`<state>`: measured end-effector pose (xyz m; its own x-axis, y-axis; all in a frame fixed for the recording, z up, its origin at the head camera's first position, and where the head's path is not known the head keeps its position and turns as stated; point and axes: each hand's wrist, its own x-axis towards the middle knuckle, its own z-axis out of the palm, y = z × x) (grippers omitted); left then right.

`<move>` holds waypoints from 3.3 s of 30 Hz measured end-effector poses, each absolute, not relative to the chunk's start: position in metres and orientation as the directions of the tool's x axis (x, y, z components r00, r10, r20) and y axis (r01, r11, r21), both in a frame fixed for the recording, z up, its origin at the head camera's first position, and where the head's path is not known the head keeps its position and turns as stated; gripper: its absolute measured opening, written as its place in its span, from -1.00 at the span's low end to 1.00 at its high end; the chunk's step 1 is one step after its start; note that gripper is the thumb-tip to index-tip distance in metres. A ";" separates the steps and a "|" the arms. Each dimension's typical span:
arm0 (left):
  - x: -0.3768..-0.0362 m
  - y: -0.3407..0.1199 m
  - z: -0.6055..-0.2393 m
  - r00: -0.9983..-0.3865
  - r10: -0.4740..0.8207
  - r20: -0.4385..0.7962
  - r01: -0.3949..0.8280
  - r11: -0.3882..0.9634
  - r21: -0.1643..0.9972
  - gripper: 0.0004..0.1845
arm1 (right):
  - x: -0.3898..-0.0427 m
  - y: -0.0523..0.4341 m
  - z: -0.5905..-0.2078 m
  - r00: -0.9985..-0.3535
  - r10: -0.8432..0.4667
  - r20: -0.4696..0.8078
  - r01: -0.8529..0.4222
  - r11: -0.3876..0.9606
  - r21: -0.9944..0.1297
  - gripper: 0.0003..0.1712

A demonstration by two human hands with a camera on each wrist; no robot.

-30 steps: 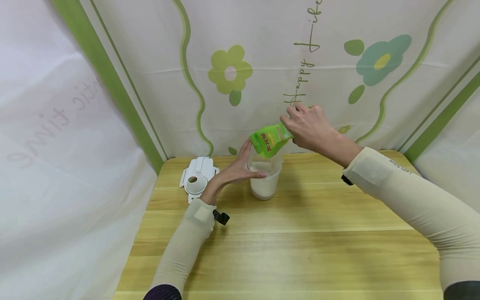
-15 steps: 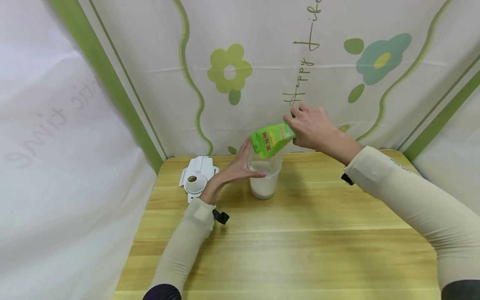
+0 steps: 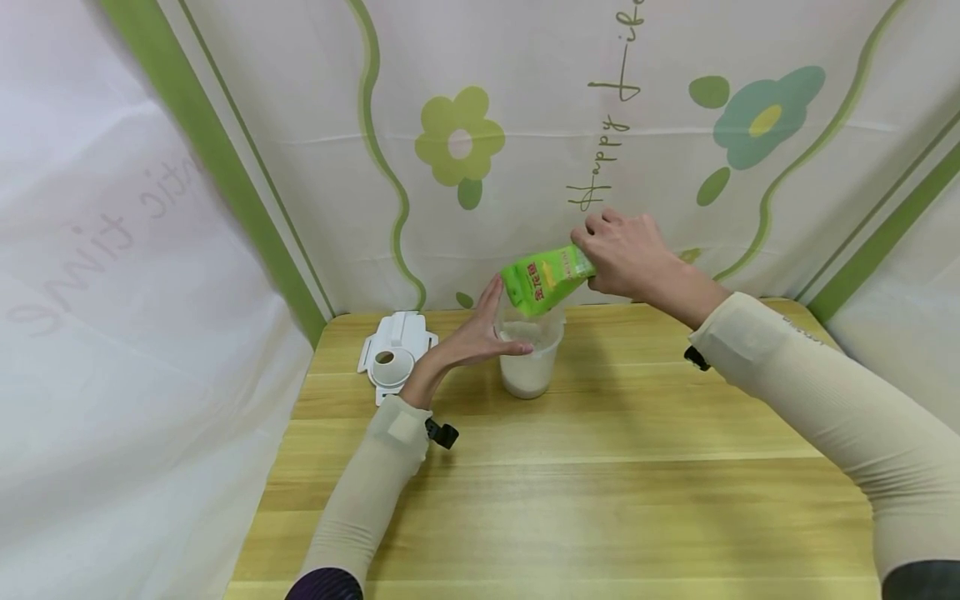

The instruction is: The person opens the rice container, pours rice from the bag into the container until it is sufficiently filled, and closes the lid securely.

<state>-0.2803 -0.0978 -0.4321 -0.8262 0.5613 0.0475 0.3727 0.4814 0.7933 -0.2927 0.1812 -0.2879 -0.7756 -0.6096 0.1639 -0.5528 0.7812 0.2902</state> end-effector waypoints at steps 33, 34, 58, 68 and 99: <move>-0.280 -0.097 -0.432 -0.824 0.566 0.041 0.367 0.477 0.798 0.64 | -0.292 0.183 -0.285 -0.769 -0.613 0.182 -0.547 0.778 0.309 -0.47; -0.280 -0.097 -0.432 -0.824 0.566 0.041 0.368 0.479 0.797 0.65 | -0.292 0.183 -0.285 -0.769 -0.613 0.182 -0.548 0.778 0.307 -0.46; -0.279 -0.096 -0.432 -0.828 0.558 0.051 0.363 0.465 0.808 0.68 | -0.303 0.193 -0.297 -0.790 -0.587 0.178 -0.552 0.807 0.210 -0.38; -0.279 -0.096 -0.431 -0.828 0.558 0.059 0.375 0.473 0.797 0.67 | -0.309 0.200 -0.303 -0.812 -0.560 0.161 -0.546 0.828 0.128 -0.41; -0.280 -0.095 -0.432 -0.821 0.568 0.050 0.374 0.470 0.800 0.64 | -0.321 0.236 -0.320 -0.886 -0.460 0.060 -0.457 0.846 -0.274 -0.48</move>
<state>-0.2797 -0.0945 -0.4322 -0.8214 0.5681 0.0504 0.3739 0.4697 0.7997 -0.3213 0.2358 -0.3203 -0.8861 -0.4596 0.0600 -0.4574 0.8459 -0.2743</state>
